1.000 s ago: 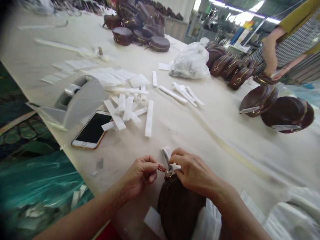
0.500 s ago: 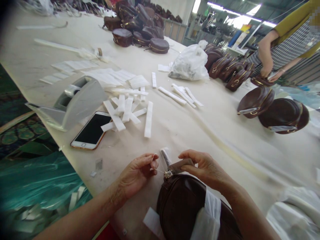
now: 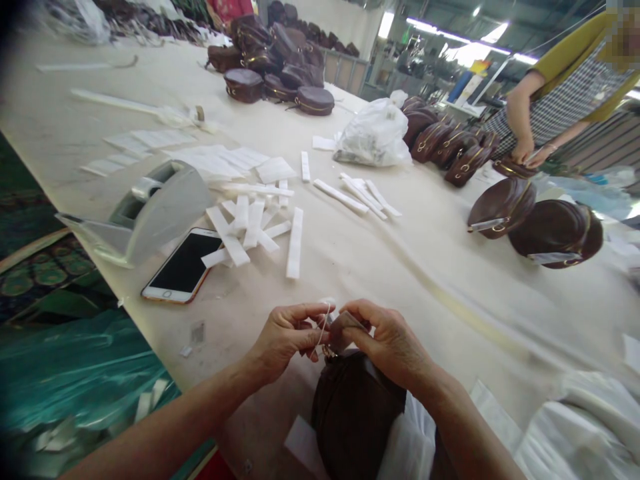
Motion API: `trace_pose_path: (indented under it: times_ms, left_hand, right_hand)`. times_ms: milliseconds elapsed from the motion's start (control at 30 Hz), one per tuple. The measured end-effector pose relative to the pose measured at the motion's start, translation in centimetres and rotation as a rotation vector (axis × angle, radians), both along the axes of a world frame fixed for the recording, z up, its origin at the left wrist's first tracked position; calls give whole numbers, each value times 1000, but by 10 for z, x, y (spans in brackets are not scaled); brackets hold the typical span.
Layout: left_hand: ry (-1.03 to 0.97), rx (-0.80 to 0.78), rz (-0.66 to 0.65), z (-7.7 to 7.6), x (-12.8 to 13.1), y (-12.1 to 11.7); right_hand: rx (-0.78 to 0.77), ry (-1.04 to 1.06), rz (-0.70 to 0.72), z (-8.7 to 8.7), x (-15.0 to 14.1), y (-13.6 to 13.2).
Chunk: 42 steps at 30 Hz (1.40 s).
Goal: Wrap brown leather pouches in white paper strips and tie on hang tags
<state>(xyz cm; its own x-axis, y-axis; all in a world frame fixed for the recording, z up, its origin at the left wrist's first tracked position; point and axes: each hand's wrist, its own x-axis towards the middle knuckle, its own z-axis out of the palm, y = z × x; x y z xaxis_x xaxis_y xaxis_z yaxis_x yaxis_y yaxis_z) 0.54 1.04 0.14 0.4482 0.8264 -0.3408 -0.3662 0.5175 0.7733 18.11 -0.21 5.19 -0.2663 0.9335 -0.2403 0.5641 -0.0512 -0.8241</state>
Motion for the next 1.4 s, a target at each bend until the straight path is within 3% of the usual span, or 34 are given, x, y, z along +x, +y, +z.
trace_pose_path:
  times_ms: [133, 333, 600, 733, 867, 1100, 1233, 1400]
  left_hand:
    - [36, 52, 91, -1, 3, -1]
    - [82, 252, 73, 2, 11, -1]
    - [94, 214, 92, 10, 14, 4]
    - [100, 178, 15, 11, 12, 6]
    - [231, 315, 10, 5, 3, 4]
    - [429, 358, 297, 1, -23, -4]
    - [502, 358, 541, 6, -42, 2]
    - [568, 378, 786, 10, -69, 18]
  right_hand:
    - [-15, 74, -47, 1, -4, -1]
    - [113, -7, -98, 2, -12, -2]
    - [208, -81, -174, -10, -24, -13]
    - [358, -171, -199, -21, -23, -19]
    - [492, -229, -246, -29, -19, -22]
    - [385, -268, -268, -23, -8, -30]
    - [191, -305, -270, -10, 13, -38]
    - [-94, -295, -195, -2, 61, -41]
